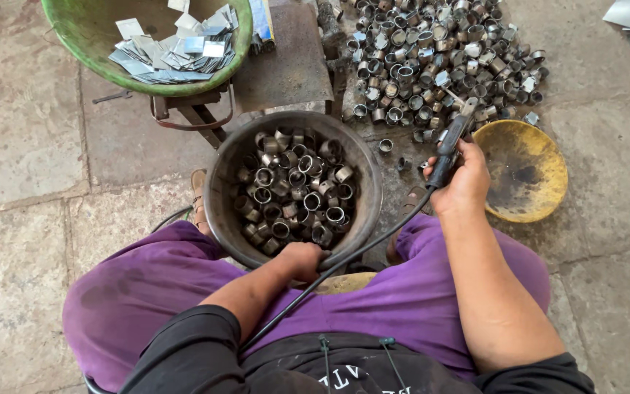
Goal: The person sits on the floor and repeatedly picks up small metal rings and square metal plates. Using a handheld welding tool, they weld the plates onto the rings, creating sparks, then drop the finished pieces into a bucket.
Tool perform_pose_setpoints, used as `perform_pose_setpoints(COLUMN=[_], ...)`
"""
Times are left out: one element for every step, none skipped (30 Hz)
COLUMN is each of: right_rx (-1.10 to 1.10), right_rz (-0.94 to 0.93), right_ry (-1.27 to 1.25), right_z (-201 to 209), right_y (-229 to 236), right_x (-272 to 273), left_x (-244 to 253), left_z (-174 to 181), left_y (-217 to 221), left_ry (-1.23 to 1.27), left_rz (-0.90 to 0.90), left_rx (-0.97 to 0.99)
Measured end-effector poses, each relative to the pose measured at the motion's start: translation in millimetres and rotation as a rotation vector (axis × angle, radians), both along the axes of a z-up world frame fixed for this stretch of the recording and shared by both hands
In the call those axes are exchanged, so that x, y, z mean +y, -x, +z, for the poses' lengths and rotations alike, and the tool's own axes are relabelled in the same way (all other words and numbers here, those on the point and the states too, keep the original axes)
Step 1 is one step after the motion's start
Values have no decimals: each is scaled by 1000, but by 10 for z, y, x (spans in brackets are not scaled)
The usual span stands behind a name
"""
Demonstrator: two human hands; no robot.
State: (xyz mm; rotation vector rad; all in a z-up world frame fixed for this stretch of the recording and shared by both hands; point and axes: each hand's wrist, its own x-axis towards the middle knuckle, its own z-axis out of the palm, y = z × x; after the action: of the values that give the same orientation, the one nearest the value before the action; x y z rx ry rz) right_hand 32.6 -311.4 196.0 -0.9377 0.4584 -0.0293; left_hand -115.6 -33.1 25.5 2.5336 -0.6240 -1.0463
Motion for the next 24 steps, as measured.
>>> perform_pose_setpoints(right_rx=[-5,-5,-5,1,6,22,21,14,7,12,17,13,17,18,19,6,-8,-22,-27,-22,-17,-19,-21,-21], right_rz=[3,6,9,7,5,0,-4,-4,-4,1,7,15,15,10,6,6,6,10,14,25,37,46,55,52], right_ry=[8,16,24,22,21,24,37,51,66,60,54,47,43,41,39,55,71,85,80,75,69,53,36,21], right_z=[-1,-7,-15,-9,-6,-15,-32,-37,-34,-38,-33,-22,-17,-7,1,5,8,12,26,36,40,43,52,59], right_y=[-12,-10,-1,-23,-31,10,40,27,6,14,21,-7,-21,-18,-10,9,31,37,33,52,74,76,82,113], right_x=[6,3,2,10,14,-5,-9,-2,-4,-11,-27,-27,-21,-37,-57,-81,-102,-105,-120,-141,-150,-138,-134,-153], left_x=[11,17,22,32,39,46,65,53,30,48,66,90,111,111,125,150,162,173,179,177,142,86,25,-53], left_z=[-106,-224,-344,-455,-561,-661,-742,-799,-830,-829,-802,-753,-685,-614,-554,-510,-473,-447,-438,-451,-480,-518,-565,-618], left_y=[-6,24,69,46,20,55,90,73,49,73,89,56,34,-12,-66,-109,-164,-228,-296,-280,-247,-269,-290,-287], left_ry=[-36,-72,-91,-112,-134,-146,-158,-169,-165,-167,-168,-162,-157,-149,-154,-156,-159,-155,-152,-148,-127,-110,-94,-116], left_rz=[-18,-37,-73,-110,-146,-180,-214,-243,-228,-215,-203,-200,-196,-197,-195,-193,-190,-183,-177,-164,-163,-165,-167,-172], left_rx=[5,16,21,13,6,-5,-16,-33,-38,-37,-35,-40,-46,-54,-74,-91,-107,-116,-124,-122,-124,-137,-150,-114])
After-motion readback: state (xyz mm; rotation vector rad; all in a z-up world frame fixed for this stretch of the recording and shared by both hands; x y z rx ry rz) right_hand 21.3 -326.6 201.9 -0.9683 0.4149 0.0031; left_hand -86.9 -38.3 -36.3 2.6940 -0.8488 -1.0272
